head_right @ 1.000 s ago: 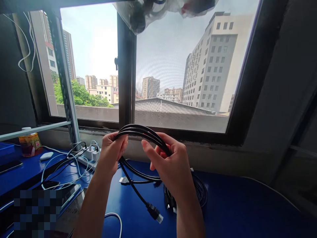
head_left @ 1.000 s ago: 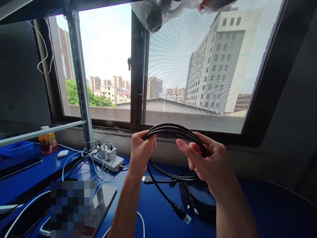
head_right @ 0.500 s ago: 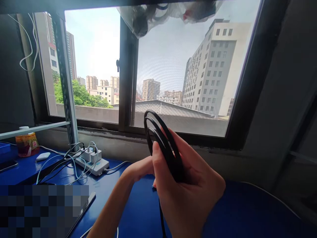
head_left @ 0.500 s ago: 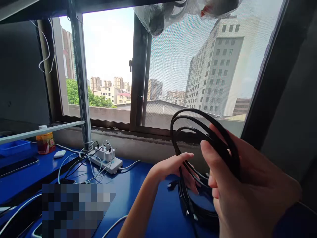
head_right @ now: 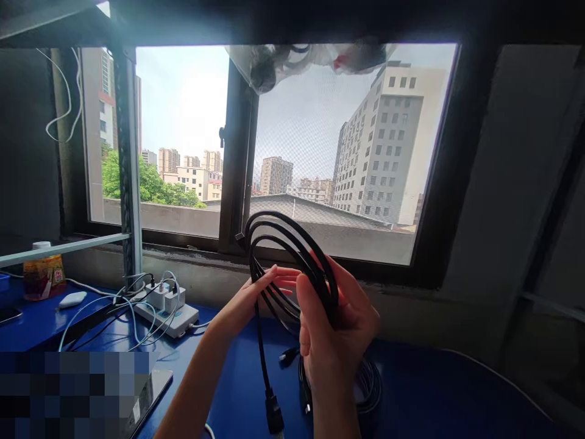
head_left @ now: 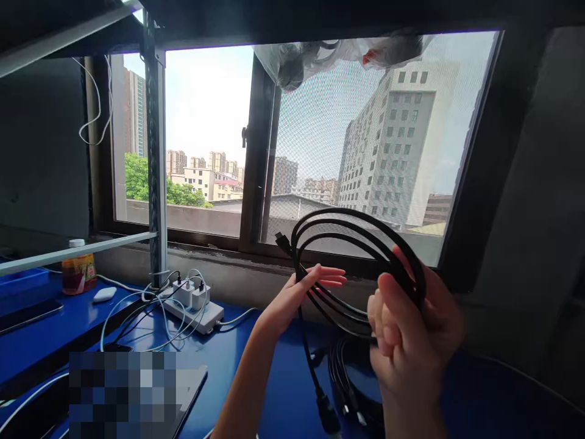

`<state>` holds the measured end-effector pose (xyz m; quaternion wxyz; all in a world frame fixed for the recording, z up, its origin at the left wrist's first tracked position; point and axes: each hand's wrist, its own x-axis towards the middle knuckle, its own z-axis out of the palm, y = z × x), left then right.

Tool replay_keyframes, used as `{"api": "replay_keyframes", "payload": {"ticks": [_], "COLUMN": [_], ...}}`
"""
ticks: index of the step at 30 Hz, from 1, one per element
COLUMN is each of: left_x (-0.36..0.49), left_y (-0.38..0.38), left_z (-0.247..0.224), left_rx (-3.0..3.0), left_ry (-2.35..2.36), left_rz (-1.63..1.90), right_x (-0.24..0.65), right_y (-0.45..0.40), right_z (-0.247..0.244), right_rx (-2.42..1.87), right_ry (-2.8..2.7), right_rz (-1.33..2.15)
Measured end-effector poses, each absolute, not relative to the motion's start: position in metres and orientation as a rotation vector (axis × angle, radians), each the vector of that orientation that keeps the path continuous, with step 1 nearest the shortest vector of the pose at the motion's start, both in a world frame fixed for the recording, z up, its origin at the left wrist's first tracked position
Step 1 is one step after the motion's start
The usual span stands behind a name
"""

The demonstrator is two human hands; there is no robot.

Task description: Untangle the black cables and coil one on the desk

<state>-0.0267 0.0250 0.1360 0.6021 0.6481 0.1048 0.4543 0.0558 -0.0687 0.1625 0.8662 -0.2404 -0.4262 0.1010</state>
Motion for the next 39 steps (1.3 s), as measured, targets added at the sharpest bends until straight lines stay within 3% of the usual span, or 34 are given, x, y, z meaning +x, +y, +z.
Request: {"api": "replay_keyframes", "payload": {"ticks": [8, 16, 22, 39], "left_x": [-0.043, -0.051, -0.048, -0.031], "left_y": [0.014, 0.004, 0.003, 0.005], "left_z": [0.151, 0.16, 0.161, 0.158], "left_rx": [1.413, 1.505, 1.461, 1.466], "left_ry": [0.26, 0.525, 0.689, 0.589], "left_rz": [1.278, 1.422, 1.354, 1.462], "right_x": [0.07, 0.067, 0.074, 0.094], "right_y": [-0.055, -0.064, -0.06, -0.056], "right_z": [0.163, 0.163, 0.16, 0.162], "right_rx": [-0.787, -0.792, -0.855, -0.871], "right_ry": [-0.934, -0.995, -1.086, -1.02], "right_rz": [0.045, -0.065, -0.085, -0.003]}}
